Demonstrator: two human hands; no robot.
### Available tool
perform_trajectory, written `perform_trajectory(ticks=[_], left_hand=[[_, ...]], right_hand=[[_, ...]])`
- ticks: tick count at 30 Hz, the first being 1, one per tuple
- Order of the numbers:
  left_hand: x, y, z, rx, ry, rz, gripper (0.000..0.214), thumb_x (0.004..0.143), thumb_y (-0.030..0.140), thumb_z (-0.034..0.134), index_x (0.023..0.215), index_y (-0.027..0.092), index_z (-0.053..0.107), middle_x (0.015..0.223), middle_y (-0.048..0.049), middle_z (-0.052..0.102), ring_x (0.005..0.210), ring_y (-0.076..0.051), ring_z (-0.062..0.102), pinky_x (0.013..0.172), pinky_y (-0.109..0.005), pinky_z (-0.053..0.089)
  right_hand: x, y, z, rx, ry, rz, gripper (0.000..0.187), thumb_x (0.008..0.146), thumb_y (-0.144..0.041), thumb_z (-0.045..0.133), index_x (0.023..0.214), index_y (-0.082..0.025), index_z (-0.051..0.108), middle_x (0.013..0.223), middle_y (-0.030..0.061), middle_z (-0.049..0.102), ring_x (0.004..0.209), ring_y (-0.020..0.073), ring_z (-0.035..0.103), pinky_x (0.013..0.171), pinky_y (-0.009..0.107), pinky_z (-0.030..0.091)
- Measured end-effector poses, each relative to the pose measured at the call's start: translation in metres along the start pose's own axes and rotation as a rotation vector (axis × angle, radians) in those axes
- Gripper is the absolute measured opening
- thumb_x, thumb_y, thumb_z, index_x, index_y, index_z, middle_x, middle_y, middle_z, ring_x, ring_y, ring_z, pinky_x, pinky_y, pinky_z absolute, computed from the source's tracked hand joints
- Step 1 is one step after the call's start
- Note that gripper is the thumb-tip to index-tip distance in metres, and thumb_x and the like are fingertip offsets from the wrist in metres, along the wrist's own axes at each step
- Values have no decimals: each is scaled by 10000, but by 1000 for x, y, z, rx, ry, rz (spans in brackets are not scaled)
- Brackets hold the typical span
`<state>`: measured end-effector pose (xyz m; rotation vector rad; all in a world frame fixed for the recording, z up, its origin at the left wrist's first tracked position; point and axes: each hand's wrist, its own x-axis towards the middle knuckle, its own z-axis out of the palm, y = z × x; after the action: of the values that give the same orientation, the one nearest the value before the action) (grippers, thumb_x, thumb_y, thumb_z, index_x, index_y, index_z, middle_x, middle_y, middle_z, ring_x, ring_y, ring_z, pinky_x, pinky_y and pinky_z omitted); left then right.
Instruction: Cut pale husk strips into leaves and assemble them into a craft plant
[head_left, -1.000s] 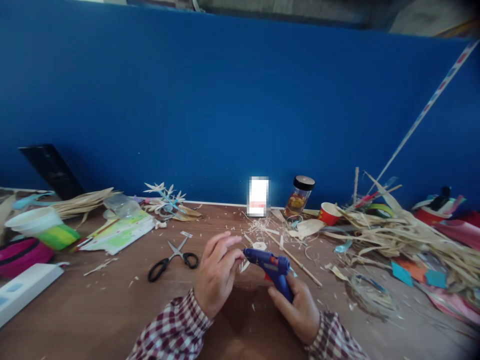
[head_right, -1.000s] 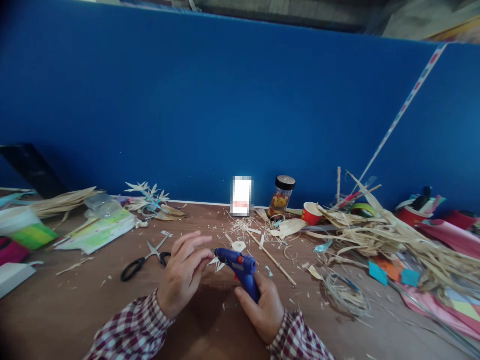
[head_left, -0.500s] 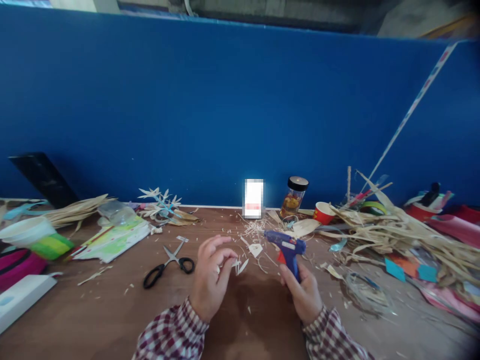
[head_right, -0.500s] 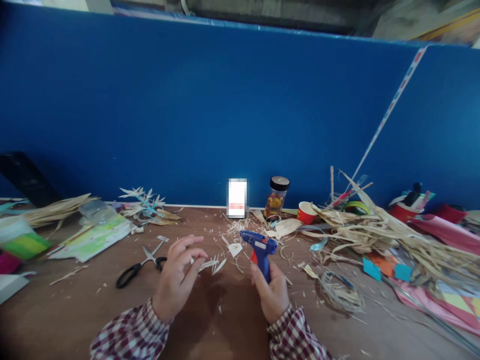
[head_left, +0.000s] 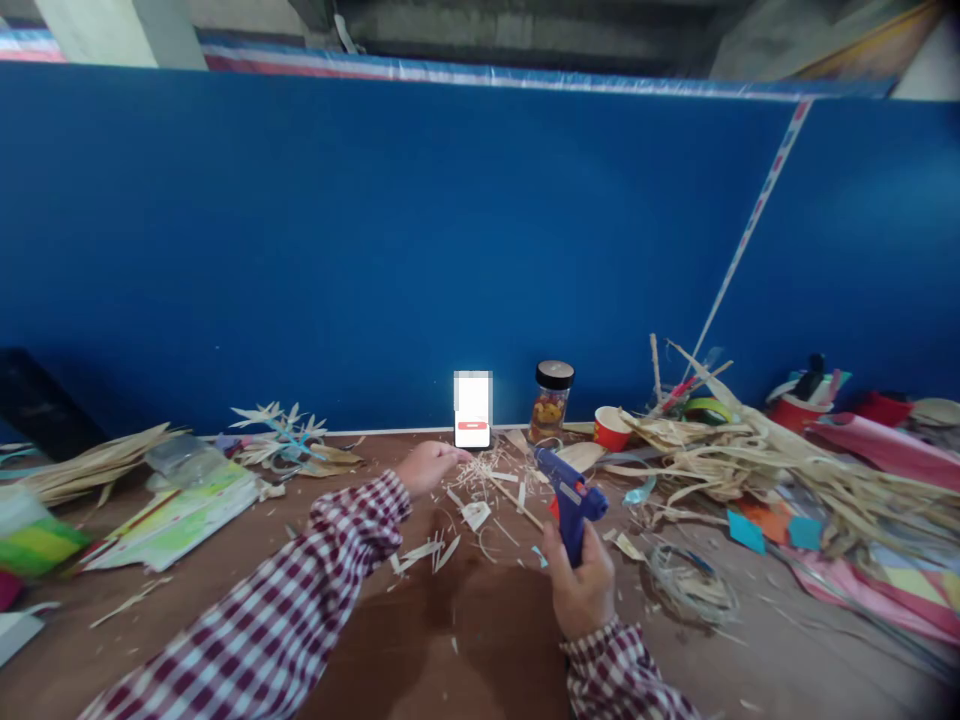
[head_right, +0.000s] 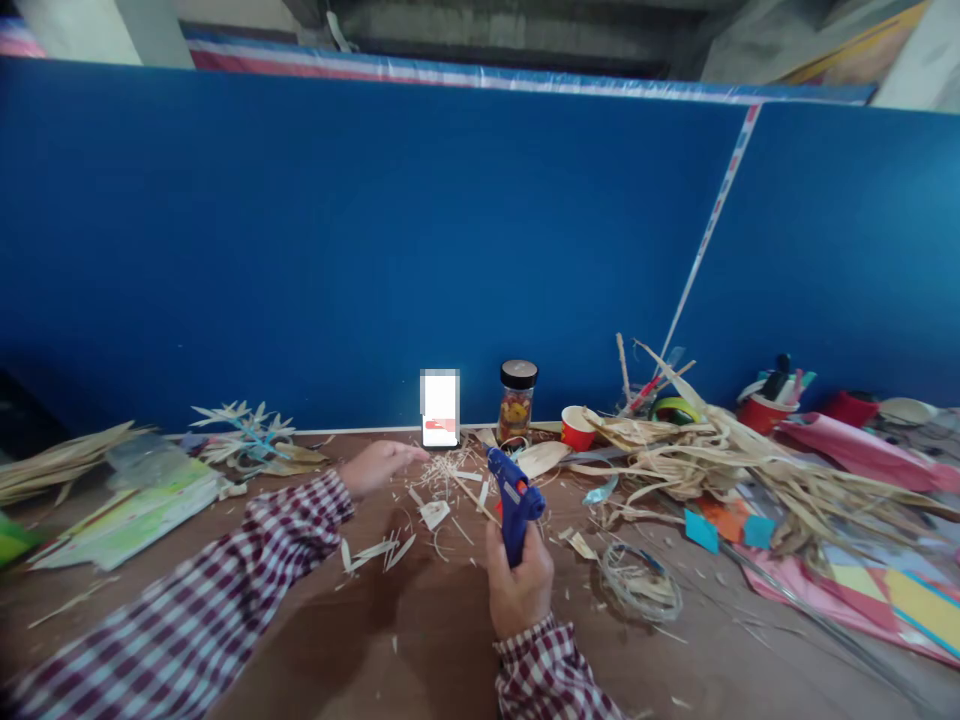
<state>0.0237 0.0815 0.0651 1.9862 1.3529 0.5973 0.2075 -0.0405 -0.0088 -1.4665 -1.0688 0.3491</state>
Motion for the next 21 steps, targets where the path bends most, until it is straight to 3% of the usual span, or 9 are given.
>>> perform_trajectory(ticks=[7,10,13,18,21], left_hand=[[39,11,38,162,79,82,245,681,353,531,681,164,686,718,-59,679,698,-196,599,639,-286,436],[41,15,48,198,84,182,194,687,253,517,781,198,678,859,-42,674,769,-175,590,683,-270,432],[39,18,47,200,91,207,228,715,207,451,714,214,679,803,-28,675,746,-172,587,682,-275,427],[29,11,34,257,160,87,318,748,369,426,672,177,668,649,-53,649,627,-187,572,583,-274,407],[18,3,26,272,235,70,334,778,361,390,797,163,659,753,-75,659,685,-190,580,617,-276,408]], right_hand=[[7,2,-4,-61,78,-66,289,752,-421,514,782,-140,574,555,25,569,497,158,520,490,250,401],[7,2,-3,-57,73,-52,282,756,-426,505,770,-151,566,564,32,578,510,168,532,501,258,408],[6,2,-2,-49,64,-46,275,750,-429,511,735,-158,553,559,30,572,509,166,527,518,265,413],[6,3,0,111,-30,66,288,746,-443,518,757,-156,537,545,-2,529,482,137,482,476,247,391],[8,7,4,323,-145,184,296,766,-451,501,663,-174,484,517,-32,471,438,99,416,417,218,338]])
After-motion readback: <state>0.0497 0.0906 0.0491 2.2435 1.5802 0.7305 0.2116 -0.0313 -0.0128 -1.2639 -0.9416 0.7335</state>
